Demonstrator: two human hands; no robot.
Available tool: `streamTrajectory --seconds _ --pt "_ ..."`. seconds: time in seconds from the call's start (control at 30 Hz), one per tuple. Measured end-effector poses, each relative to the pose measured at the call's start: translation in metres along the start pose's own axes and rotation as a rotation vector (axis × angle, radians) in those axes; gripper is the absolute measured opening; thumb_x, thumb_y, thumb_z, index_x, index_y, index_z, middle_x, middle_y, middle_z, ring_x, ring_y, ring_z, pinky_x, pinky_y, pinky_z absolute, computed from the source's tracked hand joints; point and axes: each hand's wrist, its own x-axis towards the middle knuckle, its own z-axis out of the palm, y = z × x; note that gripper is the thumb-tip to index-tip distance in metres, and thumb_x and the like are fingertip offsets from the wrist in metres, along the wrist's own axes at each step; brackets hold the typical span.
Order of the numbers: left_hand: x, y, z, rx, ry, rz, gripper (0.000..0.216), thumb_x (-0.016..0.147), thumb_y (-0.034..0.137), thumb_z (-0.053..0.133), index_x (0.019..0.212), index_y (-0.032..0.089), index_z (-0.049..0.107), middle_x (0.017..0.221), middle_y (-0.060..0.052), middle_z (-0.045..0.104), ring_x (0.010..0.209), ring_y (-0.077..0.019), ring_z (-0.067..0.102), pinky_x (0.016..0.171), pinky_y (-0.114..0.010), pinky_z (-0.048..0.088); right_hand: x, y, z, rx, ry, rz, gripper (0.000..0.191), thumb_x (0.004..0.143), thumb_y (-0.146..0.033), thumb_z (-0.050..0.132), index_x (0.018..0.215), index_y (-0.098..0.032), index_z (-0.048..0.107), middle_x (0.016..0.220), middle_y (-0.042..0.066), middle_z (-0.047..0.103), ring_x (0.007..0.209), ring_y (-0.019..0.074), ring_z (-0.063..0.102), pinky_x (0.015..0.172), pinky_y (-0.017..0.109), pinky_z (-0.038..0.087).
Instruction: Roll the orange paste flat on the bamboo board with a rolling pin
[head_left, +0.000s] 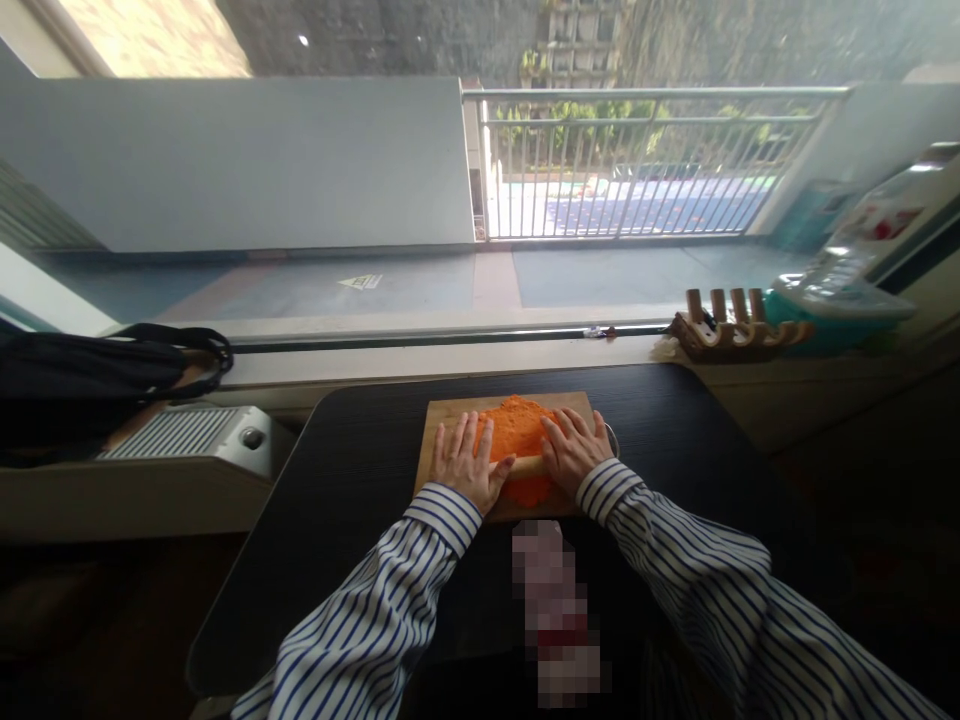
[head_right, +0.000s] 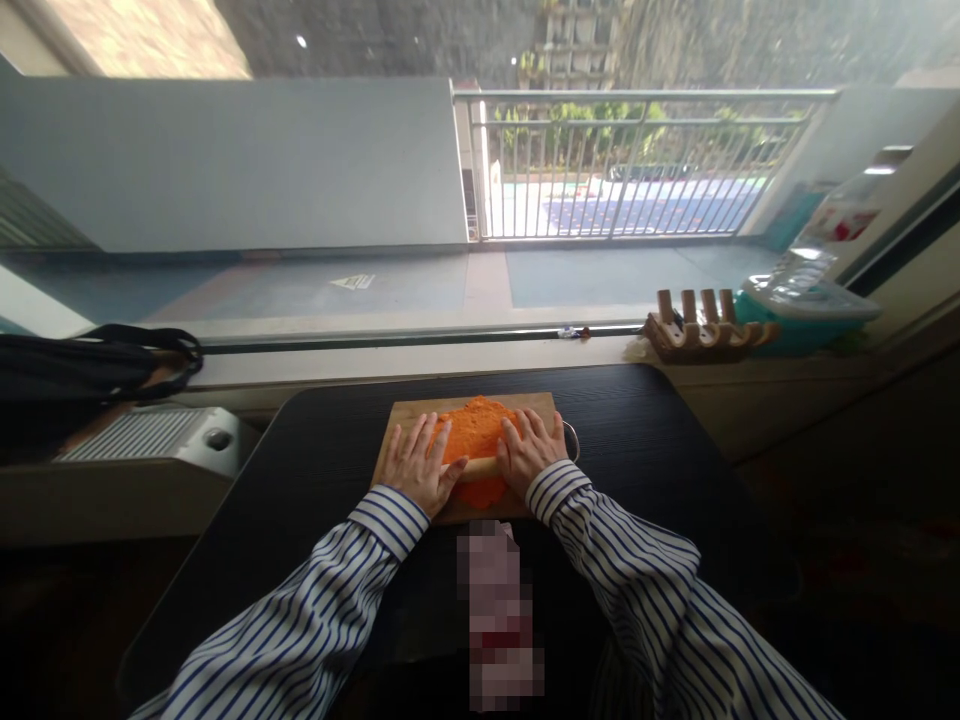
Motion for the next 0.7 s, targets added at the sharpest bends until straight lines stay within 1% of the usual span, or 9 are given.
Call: streamTrajectory --seconds 0.07,0.17,0.33,0.47,0.53,0.6,0.7 --pt "-0.002 -0.001 0.001 0.003 0.014 0.011 0.065 0.086 0.054 0.024 0.133 0.011 0.038 0.14 -0.017 0.034 0.132 -0.028 0.024 0.107 -0.051 0.01 0.0 0.0 0.0 -0.006 -0.012 0.009 0.046 0.09 -0.034 0.022 0.128 -0.019 0.041 0.136 0.01 0.041 0.127 0.024 0.027 0.103 0.056 0.009" --pt "0.002 -0.003 0.005 -0.001 0.008 -0.051 0.065 0.087 0.054 0.022 0.132 0.011 0.039 0.139 -0.018 0.035 0.131 -0.0286 0.024 0.107 -0.053 0.011 0.005 0.001 0.001 -0.006 -0.028 0.005 0.045 0.089 -0.034 0.023 0.128 -0.02 0.041 0.136 0.01 0.041 0.128 0.0236 0.027 0.102 0.057 0.01" --pt "0.022 -0.005 0.006 -0.037 -0.089 -0.119 0.063 0.087 0.053 0.021 0.133 0.014 0.038 0.14 -0.016 0.035 0.131 -0.0272 0.025 0.107 -0.052 0.013 0.024 0.003 0.001 0.024 -0.04 0.025 0.044 0.09 -0.033 0.021 0.128 -0.022 0.041 0.136 0.007 0.041 0.127 0.023 0.028 0.102 0.059 0.011" --pt "0.04 -0.011 0.002 -0.071 -0.153 -0.144 0.062 0.088 0.052 0.019 0.135 0.016 0.034 0.141 -0.014 0.034 0.132 -0.0257 0.024 0.107 -0.051 0.012 0.043 0.005 -0.001 0.046 -0.082 0.064 0.043 0.09 -0.033 0.022 0.127 -0.022 0.041 0.136 0.006 0.041 0.126 0.0231 0.029 0.101 0.059 0.013" --pt "0.049 -0.015 0.002 -0.081 -0.172 -0.151 0.062 0.088 0.053 0.018 0.135 0.016 0.033 0.14 -0.014 0.035 0.131 -0.0257 0.025 0.106 -0.052 0.013 0.052 0.006 -0.002 0.05 -0.081 0.064 0.042 0.09 -0.032 0.023 0.126 -0.022 0.042 0.135 0.007 0.042 0.126 0.0231 0.029 0.101 0.059 0.015" --pt "0.057 -0.019 0.005 -0.078 -0.167 -0.157 0.062 0.087 0.053 0.018 0.135 0.016 0.035 0.139 -0.014 0.037 0.13 -0.0263 0.027 0.106 -0.052 0.014 0.061 0.007 -0.001 0.058 -0.058 0.058 0.041 0.09 -0.032 0.023 0.124 -0.021 0.043 0.133 0.008 0.045 0.124 0.0232 0.031 0.1 0.06 0.017" --pt "0.067 -0.024 0.01 -0.062 -0.123 -0.173 0.062 0.087 0.053 0.018 0.133 0.016 0.038 0.136 -0.014 0.041 0.129 -0.0263 0.029 0.105 -0.051 0.016 0.074 0.008 -0.001 0.073 -0.035 0.062 0.039 0.089 -0.031 0.024 0.12 -0.021 0.046 0.128 0.01 0.049 0.12 0.0231 0.036 0.098 0.06 0.019"
